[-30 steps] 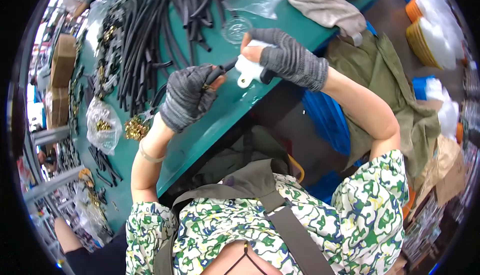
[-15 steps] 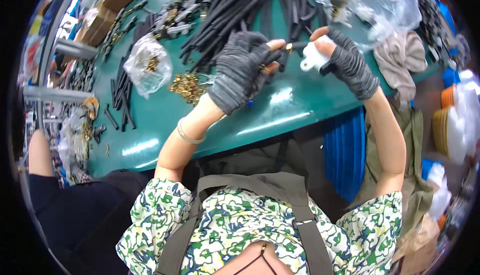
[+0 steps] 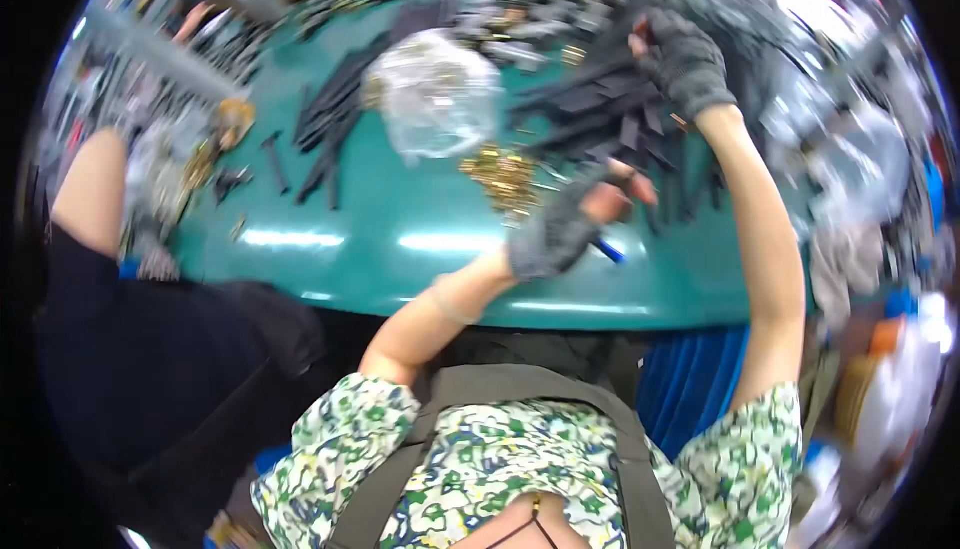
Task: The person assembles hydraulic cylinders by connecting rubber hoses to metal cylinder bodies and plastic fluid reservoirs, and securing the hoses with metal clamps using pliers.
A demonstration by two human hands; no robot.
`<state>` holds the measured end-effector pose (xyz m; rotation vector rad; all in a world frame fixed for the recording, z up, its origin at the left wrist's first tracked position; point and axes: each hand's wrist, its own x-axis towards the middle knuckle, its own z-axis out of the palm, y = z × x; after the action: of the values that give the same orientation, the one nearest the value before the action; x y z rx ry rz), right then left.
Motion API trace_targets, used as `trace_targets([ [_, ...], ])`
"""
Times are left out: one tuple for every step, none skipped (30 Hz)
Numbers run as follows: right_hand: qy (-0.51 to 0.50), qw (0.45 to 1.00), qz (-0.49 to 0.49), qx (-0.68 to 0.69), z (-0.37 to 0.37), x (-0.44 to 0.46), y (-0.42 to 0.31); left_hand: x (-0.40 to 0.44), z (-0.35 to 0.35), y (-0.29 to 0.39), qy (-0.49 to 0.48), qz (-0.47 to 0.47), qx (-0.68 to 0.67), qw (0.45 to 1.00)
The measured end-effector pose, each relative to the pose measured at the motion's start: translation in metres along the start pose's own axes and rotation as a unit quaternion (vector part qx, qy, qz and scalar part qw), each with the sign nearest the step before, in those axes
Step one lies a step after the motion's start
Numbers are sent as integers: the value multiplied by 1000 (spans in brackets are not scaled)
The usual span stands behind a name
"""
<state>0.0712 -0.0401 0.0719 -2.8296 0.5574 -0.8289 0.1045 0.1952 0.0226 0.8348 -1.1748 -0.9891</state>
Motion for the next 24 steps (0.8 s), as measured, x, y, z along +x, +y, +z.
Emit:
trace_targets([
  [-61, 998, -29, 16, 13, 15, -27, -1, 3, -5, 19, 34, -79, 996],
  [-123, 989, -30, 77, 31, 25, -48, -4, 0, -4, -4, 52, -169, 984],
  [-139, 980, -79, 116, 50, 35, -63, -6, -4, 6, 53, 186, -42, 980],
  [-195, 966, -107, 130, 87, 50, -56, -2, -14, 2, 37, 70, 46, 996],
  [-199, 970, -116, 77, 120, 65, -46, 0, -20, -1, 106, 196, 104, 969],
  [-191, 955, -227, -20, 156, 96, -32, 3, -17, -9, 163, 280, -72, 943],
  [-194, 952, -232, -47, 173, 110, -27, -2, -22, -15, 221, 216, 38, 950],
  [-204, 950, -231, -52, 190, 124, -45, -2, -31, -9, 206, 206, 24, 956],
  [-208, 952, -220, -56, 195, 133, -49, -8, -30, -1, 232, 209, -28, 950],
  [-213, 951, -213, -65, 199, 137, -55, -4, -31, -2, 225, 174, -98, 954],
  [-213, 952, -206, -70, 203, 143, -59, -7, -38, -4, 244, 170, -80, 951],
  [-211, 954, -201, -72, 203, 149, -60, -12, -43, 6, 255, 163, -62, 951],
  [-213, 954, -199, -74, 201, 148, -68, -13, -50, 6, 227, 159, -91, 956],
  [-222, 955, -184, -67, 207, 137, -25, 14, -24, -37, 240, 156, -86, 954],
  [-220, 957, -176, -66, 204, 137, -20, 9, -20, -29, 243, 158, -77, 954],
  [-215, 960, -169, -62, 199, 138, -18, 5, -21, -22, 243, 163, -64, 954],
  [-213, 961, -167, -59, 197, 138, -10, 9, -20, -29, 238, 181, -62, 952],
  [-215, 961, -167, -59, 194, 138, -6, 14, -17, -32, 237, 182, -66, 952],
  [-214, 961, -166, -54, 194, 139, -4, 17, -20, -35, 235, 181, -65, 953],
  [-211, 962, -164, -49, 193, 139, -5, 16, -23, -38, 232, 178, -63, 954],
  [-211, 963, -162, -42, 192, 139, -4, 16, -28, -41, 227, 166, -58, 958],
  [-208, 964, -160, -36, 188, 139, -1, 19, -32, -45, 221, 156, -54, 961],
  [-206, 966, -157, -25, 185, 139, 0, 22, -34, -48, 214, 145, -51, 965],
  [-201, 967, -153, -14, 179, 140, 5, 24, -34, -52, 215, 143, -55, 965],
])
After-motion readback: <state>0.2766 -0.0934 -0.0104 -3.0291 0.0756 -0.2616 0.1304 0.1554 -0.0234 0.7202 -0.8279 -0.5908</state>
